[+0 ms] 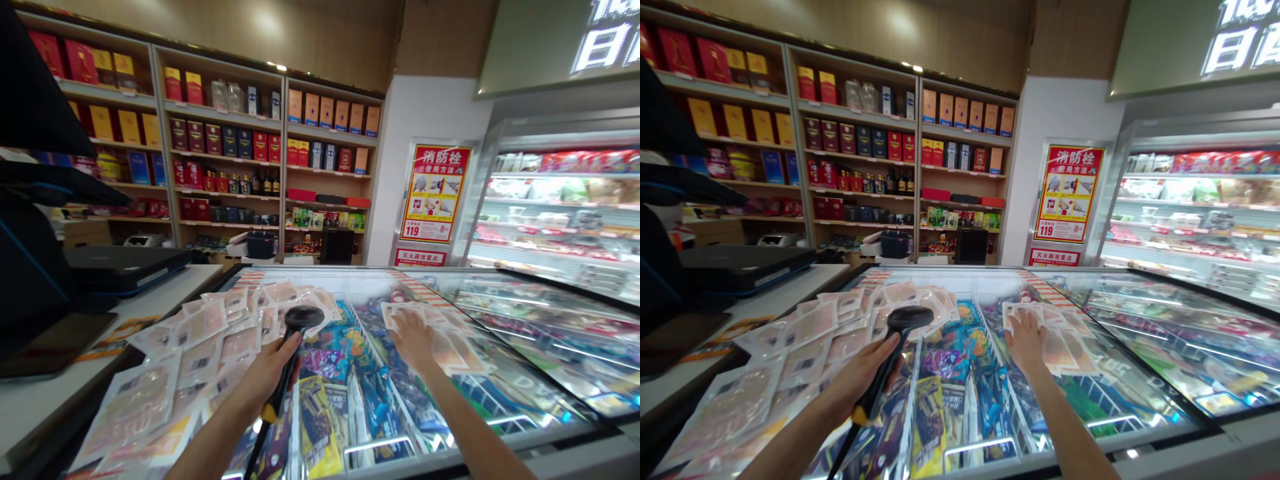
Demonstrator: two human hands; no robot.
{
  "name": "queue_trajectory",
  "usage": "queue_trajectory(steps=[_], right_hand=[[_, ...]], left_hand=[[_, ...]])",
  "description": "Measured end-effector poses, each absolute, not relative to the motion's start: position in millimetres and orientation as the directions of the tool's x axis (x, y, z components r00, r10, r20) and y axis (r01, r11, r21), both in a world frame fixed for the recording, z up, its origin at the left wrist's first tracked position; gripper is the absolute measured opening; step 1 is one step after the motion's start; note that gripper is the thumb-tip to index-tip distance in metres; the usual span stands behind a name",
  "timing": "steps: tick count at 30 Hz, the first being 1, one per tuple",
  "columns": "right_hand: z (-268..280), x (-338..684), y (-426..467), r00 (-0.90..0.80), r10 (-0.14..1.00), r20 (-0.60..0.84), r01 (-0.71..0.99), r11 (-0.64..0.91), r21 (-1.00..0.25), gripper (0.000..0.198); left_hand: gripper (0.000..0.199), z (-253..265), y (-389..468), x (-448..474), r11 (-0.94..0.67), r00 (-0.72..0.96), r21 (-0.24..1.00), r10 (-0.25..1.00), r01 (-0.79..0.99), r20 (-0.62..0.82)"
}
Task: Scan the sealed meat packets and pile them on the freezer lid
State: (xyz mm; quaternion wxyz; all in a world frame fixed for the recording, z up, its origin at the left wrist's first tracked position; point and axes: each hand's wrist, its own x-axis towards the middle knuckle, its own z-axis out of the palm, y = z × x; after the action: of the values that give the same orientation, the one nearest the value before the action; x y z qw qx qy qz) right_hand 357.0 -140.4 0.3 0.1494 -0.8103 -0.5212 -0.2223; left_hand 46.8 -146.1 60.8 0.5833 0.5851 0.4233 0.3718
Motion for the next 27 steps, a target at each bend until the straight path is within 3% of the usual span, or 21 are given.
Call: queue_trajectory(steps=[2,5,14,17,19,23,27], right_hand=[[-7,351,-133,0.307,0.863,0.400,0.933,-0.356,0.052,0.035],[-14,360,-131,0.335,0.890,0.310,0.927,-0.370,0.059,0.038],[-8,403,-156,0.489,0.804,0.338,0.841,-0.537,0.063,0.037],[-4,388,-146,0.478,0.769,0.425,0.854,-0.520,-0.019,0.033],[0,364,-131,0.419,0.788,0.450,0.902,-0.419,-0.106,0.033],[8,297,-92,0.255,0.882,0.396,0.940,-0.131,-0.314,0.035],[15,235,-61,0.214,0.919,0.330,0.885,-0.039,-0.465,0.040]], left_hand=[[0.044,61,-146,46,0.057,0.366,0.997,0.928,0.048,-0.070],[0.042,62,-146,45,0.079,0.361,0.997,0.929,0.014,-0.078],[0.040,66,-147,35,0.063,0.316,0.998,0.947,-0.031,-0.050],[0.039,65,-146,26,0.093,0.276,0.995,0.958,-0.021,-0.084],[0.039,64,-144,20,0.104,0.260,0.994,0.961,-0.032,-0.092],[0.039,59,-140,9,0.113,0.233,0.992,0.968,-0.056,-0.097],[0.037,56,-142,3,0.120,0.203,0.989,0.974,-0.080,-0.102]])
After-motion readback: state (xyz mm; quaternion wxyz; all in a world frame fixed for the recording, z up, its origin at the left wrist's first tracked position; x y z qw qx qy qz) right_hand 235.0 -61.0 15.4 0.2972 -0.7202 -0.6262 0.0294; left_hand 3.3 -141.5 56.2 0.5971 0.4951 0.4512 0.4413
